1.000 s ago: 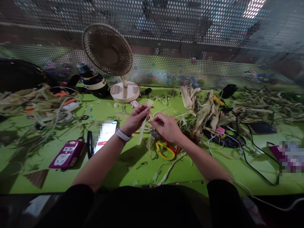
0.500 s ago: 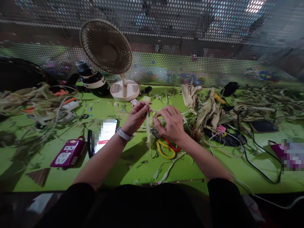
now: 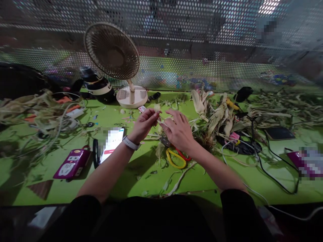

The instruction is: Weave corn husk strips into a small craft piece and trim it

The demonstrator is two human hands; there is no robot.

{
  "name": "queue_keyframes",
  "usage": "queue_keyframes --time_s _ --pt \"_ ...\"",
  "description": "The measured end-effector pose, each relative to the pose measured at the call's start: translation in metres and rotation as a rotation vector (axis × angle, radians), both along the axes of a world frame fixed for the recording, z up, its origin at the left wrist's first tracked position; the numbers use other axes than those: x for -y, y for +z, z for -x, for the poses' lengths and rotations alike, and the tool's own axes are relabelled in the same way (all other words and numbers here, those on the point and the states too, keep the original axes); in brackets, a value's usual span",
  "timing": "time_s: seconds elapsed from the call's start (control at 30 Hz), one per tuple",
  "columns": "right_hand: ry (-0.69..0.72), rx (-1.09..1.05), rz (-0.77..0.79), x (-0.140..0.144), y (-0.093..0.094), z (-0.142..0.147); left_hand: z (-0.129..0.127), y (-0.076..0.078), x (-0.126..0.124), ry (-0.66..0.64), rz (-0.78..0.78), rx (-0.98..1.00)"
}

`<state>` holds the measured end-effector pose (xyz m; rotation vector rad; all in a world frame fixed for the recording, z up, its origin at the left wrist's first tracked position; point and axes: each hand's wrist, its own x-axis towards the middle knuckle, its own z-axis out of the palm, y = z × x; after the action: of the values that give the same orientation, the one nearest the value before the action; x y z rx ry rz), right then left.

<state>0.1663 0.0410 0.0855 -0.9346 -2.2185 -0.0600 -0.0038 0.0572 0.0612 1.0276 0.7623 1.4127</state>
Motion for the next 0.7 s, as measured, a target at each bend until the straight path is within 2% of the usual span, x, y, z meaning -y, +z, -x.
queue_keyframes --time_s 0.1,0.23,0.33,0.47,0.7 --pt "0.031 -0.136 0.198 -0.005 -0.002 0.000 0.000 0.000 0.002 -0.061 0.038 0.008" --pt "-0.038 -0.297 0.373 -0.006 -0.008 0.002 -0.002 0.001 0.005 -0.144 0.035 0.004" --pt "-0.053 -0.339 0.390 -0.005 -0.011 0.003 -0.002 0.002 0.005 -0.171 -0.012 -0.027" --pt "-0.072 -0.330 0.368 -0.006 -0.012 0.005 -0.001 0.002 0.003 -0.141 -0.060 -0.058" --pt "-0.095 -0.351 0.384 -0.012 -0.013 0.002 0.003 0.001 0.003 -0.166 -0.037 -0.095"
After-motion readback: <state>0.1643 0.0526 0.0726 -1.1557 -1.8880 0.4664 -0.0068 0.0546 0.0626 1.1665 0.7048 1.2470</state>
